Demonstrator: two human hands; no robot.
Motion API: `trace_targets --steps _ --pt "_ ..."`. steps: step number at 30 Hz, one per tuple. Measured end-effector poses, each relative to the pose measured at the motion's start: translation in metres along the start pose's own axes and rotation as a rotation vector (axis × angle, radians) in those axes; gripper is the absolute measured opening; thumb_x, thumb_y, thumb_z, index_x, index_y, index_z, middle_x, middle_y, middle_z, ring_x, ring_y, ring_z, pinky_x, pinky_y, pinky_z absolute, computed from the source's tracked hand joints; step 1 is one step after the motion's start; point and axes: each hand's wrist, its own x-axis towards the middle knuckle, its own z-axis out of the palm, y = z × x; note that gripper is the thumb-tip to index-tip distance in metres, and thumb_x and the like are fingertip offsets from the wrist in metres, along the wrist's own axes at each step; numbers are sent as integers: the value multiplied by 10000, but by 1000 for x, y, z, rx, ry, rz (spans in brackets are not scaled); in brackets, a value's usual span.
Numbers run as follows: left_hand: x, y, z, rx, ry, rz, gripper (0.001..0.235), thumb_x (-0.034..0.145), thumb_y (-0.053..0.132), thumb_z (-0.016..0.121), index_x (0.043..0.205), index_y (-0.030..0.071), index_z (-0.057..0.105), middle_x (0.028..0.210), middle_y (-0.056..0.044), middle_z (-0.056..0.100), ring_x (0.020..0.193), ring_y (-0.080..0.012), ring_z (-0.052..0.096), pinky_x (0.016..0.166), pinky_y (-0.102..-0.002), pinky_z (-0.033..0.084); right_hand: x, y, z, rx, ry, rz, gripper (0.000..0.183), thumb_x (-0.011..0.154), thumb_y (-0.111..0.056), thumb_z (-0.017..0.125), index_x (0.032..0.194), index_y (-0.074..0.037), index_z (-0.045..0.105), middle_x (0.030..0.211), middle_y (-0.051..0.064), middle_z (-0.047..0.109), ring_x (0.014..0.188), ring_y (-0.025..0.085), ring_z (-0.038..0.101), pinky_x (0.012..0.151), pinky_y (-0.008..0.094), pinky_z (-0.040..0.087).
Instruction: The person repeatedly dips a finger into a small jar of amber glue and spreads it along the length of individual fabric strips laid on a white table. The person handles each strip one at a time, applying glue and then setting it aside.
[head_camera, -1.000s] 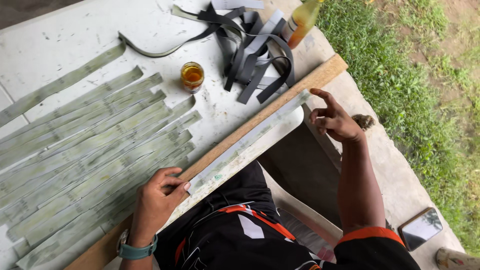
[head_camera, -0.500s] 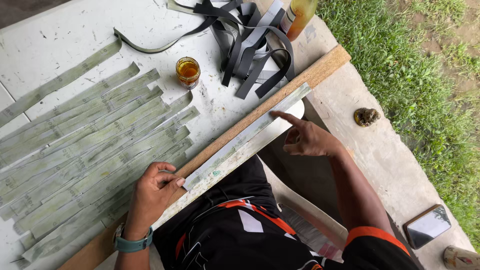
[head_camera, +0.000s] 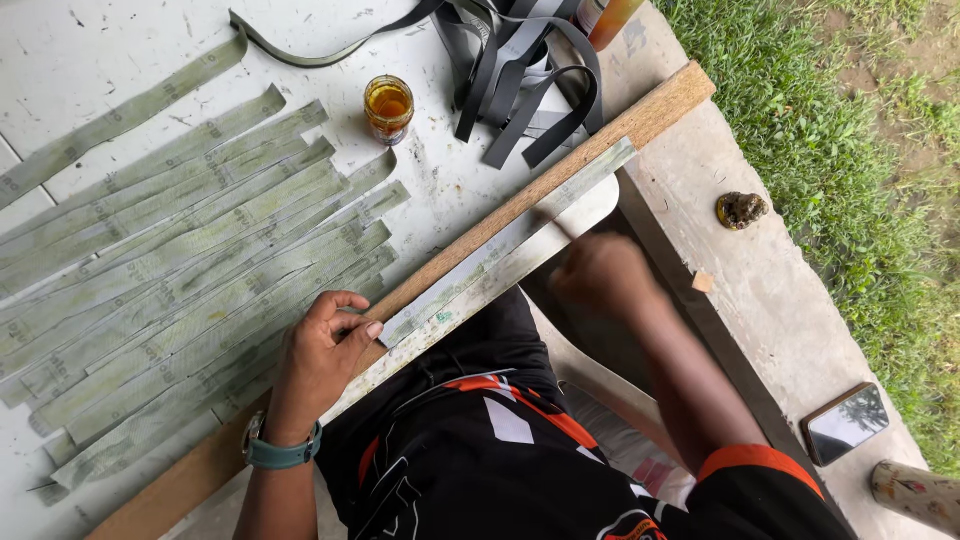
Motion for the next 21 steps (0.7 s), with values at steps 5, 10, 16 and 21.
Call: trace_targets --steps 5,10,16,21 --pt "1 4 -3 20 -12 61 296 956 192 714 1214 58 655 1011 -103 784 898 -114 734 730 -291 565 15 -42 2 21 548 -543 443 769 -272 795 1181 -145 693 1116 147 702 949 341 681 788 448 566" --pt "-5 13 -5 -11 -48 22 381 904 212 748 1233 58 636 930 -111 814 818 -159 757 706 -317 598 148 -52 -23 -175 599 -551 345 733 -248 813 1071 -193 771 1204 97 567 1115 324 495 913 440 414" --pt "-5 28 -5 42 -29 -38 405 871 222 766 1218 67 628 930 -102 815 786 -174 802 655 -309 632 203 -91 -10 -329 407 -553 447 632 -264 811 1078 -242 800 1185 86 541 1139 309 458 947 446 383" --pt "-2 29 -6 53 -57 -99 410 874 242 760 1225 76 628 938 -104 820 768 -181 810 644 -324 640 217 -89 -7 -271 307 -499 387 736 -199 776 1119 -252 802 1236 63 546 1159 296 481 1000 413 387"
